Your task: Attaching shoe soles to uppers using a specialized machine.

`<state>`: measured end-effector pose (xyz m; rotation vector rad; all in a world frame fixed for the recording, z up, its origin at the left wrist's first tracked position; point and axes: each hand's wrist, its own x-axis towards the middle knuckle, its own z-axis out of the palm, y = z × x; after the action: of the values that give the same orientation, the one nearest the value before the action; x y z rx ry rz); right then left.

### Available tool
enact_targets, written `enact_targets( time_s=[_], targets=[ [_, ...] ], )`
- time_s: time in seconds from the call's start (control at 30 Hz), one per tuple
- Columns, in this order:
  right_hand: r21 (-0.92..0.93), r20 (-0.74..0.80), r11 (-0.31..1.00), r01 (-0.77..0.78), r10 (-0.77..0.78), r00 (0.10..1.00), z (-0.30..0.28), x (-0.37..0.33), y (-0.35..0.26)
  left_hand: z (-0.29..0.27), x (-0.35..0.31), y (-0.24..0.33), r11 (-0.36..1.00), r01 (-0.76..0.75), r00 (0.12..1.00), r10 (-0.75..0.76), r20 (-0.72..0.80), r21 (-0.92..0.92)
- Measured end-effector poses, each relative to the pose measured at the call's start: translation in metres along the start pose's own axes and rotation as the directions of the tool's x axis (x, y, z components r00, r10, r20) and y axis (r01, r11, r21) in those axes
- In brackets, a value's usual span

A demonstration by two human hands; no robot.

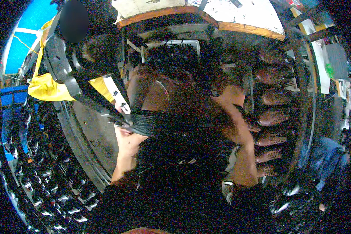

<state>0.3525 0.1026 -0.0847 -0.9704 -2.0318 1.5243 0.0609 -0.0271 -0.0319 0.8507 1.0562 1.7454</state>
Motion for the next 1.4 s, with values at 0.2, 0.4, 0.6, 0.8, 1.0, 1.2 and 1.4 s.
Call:
enact_targets(
  time_s=[0.2,0.4,0.6,0.8,1.0,1.2,1.4],
  targets=[
    [-0.113,-0.361,0.993,0.021,-0.06,0.931,-0.053,0.008,-0.061,0.013,-0.001,0.007,0.952,0.305,0.942,-0.298,-0.155,0.018],
    [0.058,-0.459,0.909,0.413,-0.343,0.819,-0.096,0.041,-0.099,0.021,-0.005,-0.006,0.923,0.161,0.953,-0.237,-0.189,-0.348],
    [-0.095,-0.433,0.898,0.431,-0.427,0.794,-0.054,0.058,-0.149,0.013,-0.006,-0.009,0.909,0.02,0.923,-0.177,-0.342,-0.417],
    [0.086,-0.283,0.908,0.411,-0.373,0.884,0.006,0.083,-0.13,-0.039,-0.021,0.009,0.96,-0.115,0.887,-0.017,-0.461,-0.257],
    [0.017,-0.26,0.966,0.26,-0.247,0.934,0.014,0.057,-0.111,-0.048,-0.004,0.024,0.834,0.045,0.979,-0.147,-0.143,-0.55],
    [-0.311,-0.164,0.944,-0.105,0.056,0.985,-0.003,-0.105,-0.092,0.02,0.007,-0.016,0.937,0.349,0.926,-0.349,0.146,0.028],
    [0.293,-0.829,0.686,-0.666,0.529,0.18,0.091,-0.382,-0.06,0.021,-0.004,-0.116,0.832,0.204,0.781,-0.456,0.428,0.515]
  ],
)
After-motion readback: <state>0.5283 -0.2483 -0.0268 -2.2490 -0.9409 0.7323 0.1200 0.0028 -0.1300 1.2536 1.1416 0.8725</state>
